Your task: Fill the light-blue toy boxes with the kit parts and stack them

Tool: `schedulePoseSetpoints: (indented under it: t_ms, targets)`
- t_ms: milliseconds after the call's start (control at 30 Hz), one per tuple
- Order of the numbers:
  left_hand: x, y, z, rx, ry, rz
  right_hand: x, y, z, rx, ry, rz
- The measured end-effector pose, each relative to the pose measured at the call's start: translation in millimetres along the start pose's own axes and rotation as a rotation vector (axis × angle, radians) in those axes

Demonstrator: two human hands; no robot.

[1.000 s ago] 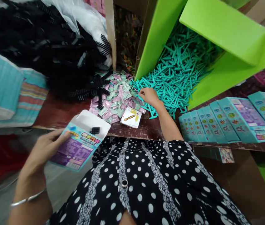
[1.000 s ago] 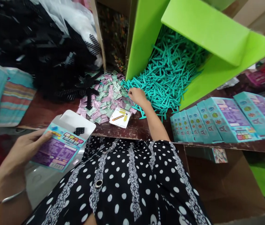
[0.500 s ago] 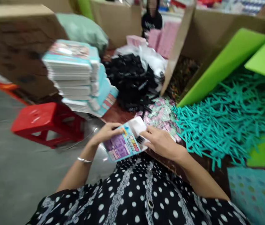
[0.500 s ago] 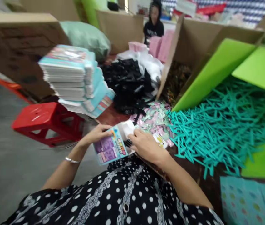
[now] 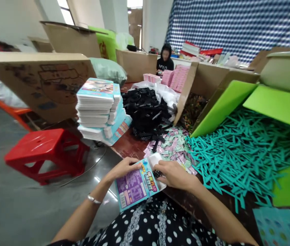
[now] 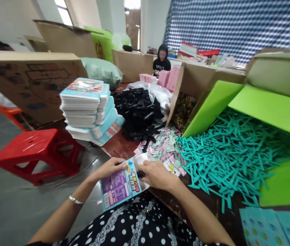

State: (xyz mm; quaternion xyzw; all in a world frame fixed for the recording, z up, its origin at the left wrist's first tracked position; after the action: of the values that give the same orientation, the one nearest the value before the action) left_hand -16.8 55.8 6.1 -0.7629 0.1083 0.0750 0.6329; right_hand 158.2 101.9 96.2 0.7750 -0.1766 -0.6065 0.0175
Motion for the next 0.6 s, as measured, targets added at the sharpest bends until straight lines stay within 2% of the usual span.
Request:
schedulePoseSetpoints:
  t_ms: [233, 333, 467, 533, 600]
  targets:
    - [5.0, 3, 3, -0.003, -0.002, 0.072, 11, -1, 4, -0.017, -0.002, 0.064]
    - [-1.4, -3, 3, -0.003, -0.047, 0.100, 6, -8, -1, -0.020, -0.006, 0.008]
    - [-29.0, -7, -9, -0.053, -0.115, 0.077, -30, -13, -32, 0.047, -0.168, -0.100]
    - [-50.9, -4, -16, -0.078, -0.164, 0.053, -52, -7, -51, 0.053, -0.303, -0.171]
    - [-73.8, -7, -22, -0.020, -0.220, 0.049, -68, 8, -67, 0.000, -0.432, -0.234]
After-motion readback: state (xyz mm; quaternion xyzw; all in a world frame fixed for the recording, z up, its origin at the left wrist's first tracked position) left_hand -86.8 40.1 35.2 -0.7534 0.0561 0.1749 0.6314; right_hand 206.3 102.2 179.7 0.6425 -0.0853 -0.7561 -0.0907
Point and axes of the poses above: each hand's wrist, its own z-axis towards the middle knuckle, its own x-axis out of the palm, y = z × x, the point moved 9 cm from there along z, towards the middle knuckle, and after that the axes turned 4 degrees about -x, right-handed, at the moved point
